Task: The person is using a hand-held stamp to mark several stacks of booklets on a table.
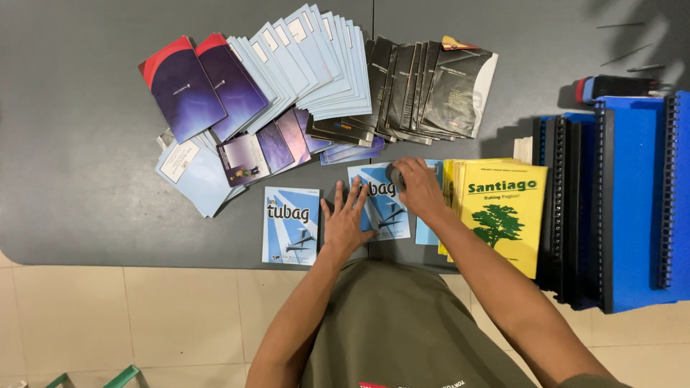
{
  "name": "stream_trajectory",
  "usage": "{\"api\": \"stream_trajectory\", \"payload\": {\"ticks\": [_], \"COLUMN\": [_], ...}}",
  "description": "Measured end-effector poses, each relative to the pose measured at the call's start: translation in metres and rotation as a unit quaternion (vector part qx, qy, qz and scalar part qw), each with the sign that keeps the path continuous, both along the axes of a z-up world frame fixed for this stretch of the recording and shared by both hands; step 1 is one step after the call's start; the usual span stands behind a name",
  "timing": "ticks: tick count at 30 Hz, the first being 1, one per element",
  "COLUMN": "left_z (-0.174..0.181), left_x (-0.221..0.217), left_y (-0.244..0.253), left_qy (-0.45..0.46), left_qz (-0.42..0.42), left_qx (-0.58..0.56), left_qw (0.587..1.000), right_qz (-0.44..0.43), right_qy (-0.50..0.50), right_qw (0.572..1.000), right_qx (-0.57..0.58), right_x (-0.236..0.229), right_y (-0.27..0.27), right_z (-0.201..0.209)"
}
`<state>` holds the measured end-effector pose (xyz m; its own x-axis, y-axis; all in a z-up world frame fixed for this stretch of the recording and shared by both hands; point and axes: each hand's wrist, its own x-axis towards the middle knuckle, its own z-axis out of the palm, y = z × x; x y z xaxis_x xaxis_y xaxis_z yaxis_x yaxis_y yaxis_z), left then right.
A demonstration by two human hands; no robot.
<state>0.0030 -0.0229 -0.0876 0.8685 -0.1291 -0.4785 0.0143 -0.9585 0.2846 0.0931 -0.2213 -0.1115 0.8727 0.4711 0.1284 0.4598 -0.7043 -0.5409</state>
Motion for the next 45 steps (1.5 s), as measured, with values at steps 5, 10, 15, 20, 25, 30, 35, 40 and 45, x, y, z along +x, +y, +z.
{"api": "stream_trajectory", "payload": {"ticks": [5,10,15,20,25,30,35,40,45], "left_z": [-0.002,-0.005,-0.004,-0.006,-0.004,-0.008,-0.003,-0.009,-0.006], "left_x": [-0.006,-0.002,-0.002,-0.003,-0.004,-0.003,0.001,-0.004,-0.01], "left_y": [-0.001,0.001,0.001,0.001,0.001,0.0,0.001,0.001,-0.013], "left_qy": [-0.002,-0.004,-0.007,-0.009,-0.015,-0.013,-0.015,-0.033,-0.021], "left_qz": [0.008,0.002,0.008,0.013,0.007,0.0,0.0,-0.001,-0.05], "left_qx": [-0.013,-0.003,-0.011,-0.016,-0.008,0.001,-0.009,-0.012,0.029], "left_qw": [1.0,1.0,1.0,1.0,1.0,1.0,1.0,0.999,0.998], "right_qz": [0.025,-0.01,0.044,0.029,0.007,0.042,0.014,-0.026,-0.043], "right_qy": [0.035,0.059,0.031,0.06,0.037,0.074,0.063,0.067,0.092], "right_qw": [0.999,0.997,0.997,0.994,0.998,0.996,0.996,0.997,0.994], "right_qx": [-0.028,-0.042,-0.051,-0.084,-0.058,-0.037,-0.068,0.02,0.051], "right_x": [-0.014,0.009,-0.006,0.006,0.001,0.007,0.024,0.023,-0.015], "right_y": [-0.008,0.005,0.004,0.015,0.019,0.022,0.037,0.029,-0.01], "right_z": [-0.002,0.004,0.004,0.011,-0.007,-0.005,-0.009,0.005,0.017]}}
